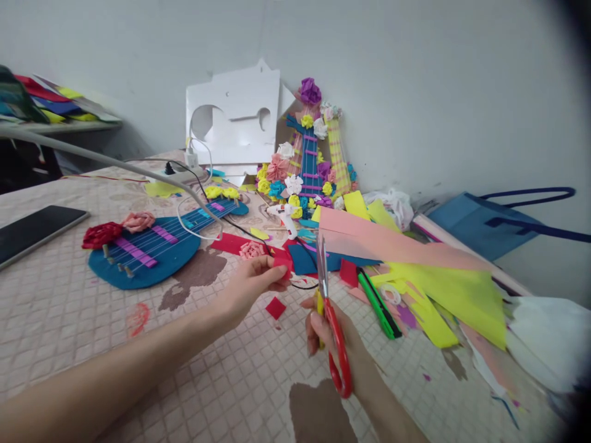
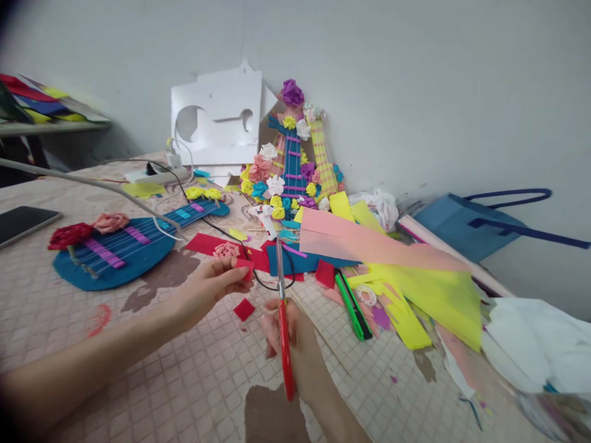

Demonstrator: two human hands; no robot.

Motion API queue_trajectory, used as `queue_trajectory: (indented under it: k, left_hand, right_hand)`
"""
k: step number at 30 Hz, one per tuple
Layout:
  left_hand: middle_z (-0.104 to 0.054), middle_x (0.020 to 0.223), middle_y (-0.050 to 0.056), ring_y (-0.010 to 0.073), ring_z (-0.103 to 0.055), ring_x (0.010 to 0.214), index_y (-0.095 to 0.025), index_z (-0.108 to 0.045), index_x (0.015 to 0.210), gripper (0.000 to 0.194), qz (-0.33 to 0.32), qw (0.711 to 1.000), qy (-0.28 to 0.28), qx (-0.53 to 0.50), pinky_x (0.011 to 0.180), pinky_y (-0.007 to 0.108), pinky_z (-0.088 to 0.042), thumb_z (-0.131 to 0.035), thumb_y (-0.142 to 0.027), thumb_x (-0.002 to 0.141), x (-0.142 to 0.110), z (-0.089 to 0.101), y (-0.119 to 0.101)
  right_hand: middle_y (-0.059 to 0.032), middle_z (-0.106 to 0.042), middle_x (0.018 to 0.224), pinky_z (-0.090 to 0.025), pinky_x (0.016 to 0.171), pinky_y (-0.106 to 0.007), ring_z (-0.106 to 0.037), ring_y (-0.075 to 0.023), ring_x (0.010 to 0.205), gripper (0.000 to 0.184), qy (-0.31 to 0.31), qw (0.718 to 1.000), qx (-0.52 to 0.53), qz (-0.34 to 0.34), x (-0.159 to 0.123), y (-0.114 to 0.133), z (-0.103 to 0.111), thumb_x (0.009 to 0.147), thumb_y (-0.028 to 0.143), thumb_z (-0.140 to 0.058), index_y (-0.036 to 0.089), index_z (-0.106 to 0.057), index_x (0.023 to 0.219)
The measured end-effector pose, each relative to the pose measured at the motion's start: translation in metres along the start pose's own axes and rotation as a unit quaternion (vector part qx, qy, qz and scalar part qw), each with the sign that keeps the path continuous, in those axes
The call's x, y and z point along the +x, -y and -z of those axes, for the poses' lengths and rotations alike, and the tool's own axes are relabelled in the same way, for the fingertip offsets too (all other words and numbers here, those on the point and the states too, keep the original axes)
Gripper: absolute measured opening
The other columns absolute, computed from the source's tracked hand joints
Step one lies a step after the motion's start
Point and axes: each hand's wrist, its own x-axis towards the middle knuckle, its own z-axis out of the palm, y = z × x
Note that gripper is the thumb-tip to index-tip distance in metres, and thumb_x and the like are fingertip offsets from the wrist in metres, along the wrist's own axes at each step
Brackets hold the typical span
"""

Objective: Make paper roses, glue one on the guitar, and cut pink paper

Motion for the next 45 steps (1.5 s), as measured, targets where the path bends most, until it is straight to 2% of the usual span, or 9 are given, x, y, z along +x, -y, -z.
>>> queue_trajectory:
  k: [4, 8, 11, 15, 21, 28, 34, 45]
  left_hand:
    - [-0.065, 0.072, 0.001, 0.013, -0.062, 0.071, -0.015, -0.053, 0.07, 0.023, -0.039, 0.999, -0.026, -0.022, 0.076, 0.03, -0.05, -0.071, -0.03, 0.072, 0.001, 0.001, 0.0]
    - [-0.066, 0.073, 0.0, 0.0134, -0.064, 0.073, -0.016, -0.049, 0.068, 0.024, -0.06, 0.996, -0.017, -0.056, 0.078, 0.031, -0.052, -0.07, -0.027, 0.073, 0.001, 0.0, -0.001]
    - [-0.066, 0.071, -0.001, 0.0126, -0.064, 0.07, -0.016, -0.049, 0.068, 0.023, -0.064, 0.994, -0.009, -0.083, 0.077, 0.031, -0.053, -0.07, -0.024, 0.073, 0.0, -0.001, -0.002]
    - [-0.067, 0.074, 0.001, 0.0132, -0.064, 0.072, -0.015, -0.051, 0.068, 0.023, -0.062, 0.993, -0.014, -0.099, 0.077, 0.031, -0.053, -0.071, -0.025, 0.072, -0.001, -0.002, -0.005]
    - [-0.065, 0.072, -0.001, 0.0127, -0.062, 0.071, -0.016, -0.049, 0.066, 0.025, -0.062, 0.994, -0.034, -0.087, 0.076, 0.032, -0.053, -0.072, -0.026, 0.07, -0.002, -0.003, -0.006]
    - [-0.064, 0.07, -0.003, 0.0111, -0.062, 0.069, -0.016, -0.051, 0.064, 0.023, -0.058, 0.99, -0.021, -0.124, 0.074, 0.029, -0.053, -0.072, -0.021, 0.07, -0.001, -0.003, -0.003]
    - [-0.065, 0.07, -0.002, 0.0108, -0.062, 0.068, -0.015, -0.05, 0.064, 0.025, -0.026, 0.989, -0.024, -0.146, 0.074, 0.029, -0.052, -0.073, -0.022, 0.07, -0.001, -0.004, -0.003]
    - [-0.065, 0.072, -0.001, 0.0109, -0.063, 0.069, -0.014, -0.052, 0.066, 0.022, -0.03, 0.989, -0.013, -0.145, 0.074, 0.028, -0.053, -0.073, -0.022, 0.071, -0.001, -0.003, -0.004]
  right_hand:
    - [0.0055, -0.05, 0.062, -0.041, 0.045, -0.023, -0.05, -0.0096, 0.043, 0.033, 0.029, 0.998, 0.034, -0.052, -0.007, 0.006, -0.007, 0.081, 0.051, -0.053, 0.02, -0.05, 0.091]
    - [0.0067, -0.048, 0.058, -0.039, 0.043, -0.021, -0.049, -0.0093, 0.043, 0.024, 0.066, 0.997, 0.009, -0.047, -0.008, 0.004, -0.011, 0.08, 0.044, -0.056, 0.021, -0.048, 0.083]
    - [0.0077, -0.043, 0.054, -0.037, 0.043, -0.021, -0.044, -0.0092, 0.042, 0.022, 0.041, 0.998, -0.039, -0.017, -0.007, -0.002, -0.011, 0.08, 0.042, -0.056, 0.022, -0.047, 0.079]
    - [0.0057, -0.045, 0.055, -0.032, 0.043, -0.02, -0.039, -0.0089, 0.045, 0.017, 0.006, 0.996, -0.087, 0.026, -0.005, -0.009, -0.009, 0.079, 0.036, -0.055, 0.022, -0.048, 0.073]
    - [0.0046, -0.047, 0.055, -0.028, 0.044, -0.021, -0.039, -0.0097, 0.048, 0.01, 0.009, 0.988, -0.15, 0.029, -0.002, -0.009, -0.01, 0.075, 0.029, -0.057, 0.021, -0.052, 0.071]
    - [0.0038, -0.045, 0.056, -0.03, 0.046, -0.022, -0.039, -0.0107, 0.05, 0.014, 0.012, 0.985, -0.168, 0.025, -0.002, -0.001, -0.011, 0.075, 0.032, -0.053, 0.02, -0.049, 0.071]
    - [0.0039, -0.044, 0.057, -0.029, 0.045, -0.021, -0.038, -0.0104, 0.05, 0.014, 0.017, 0.987, -0.156, 0.03, -0.001, -0.002, -0.01, 0.076, 0.031, -0.054, 0.021, -0.047, 0.071]
    - [0.005, -0.042, 0.056, -0.03, 0.043, -0.019, -0.037, -0.0092, 0.049, 0.013, 0.004, 0.988, -0.155, 0.021, -0.001, -0.006, -0.01, 0.075, 0.029, -0.051, 0.021, -0.043, 0.068]
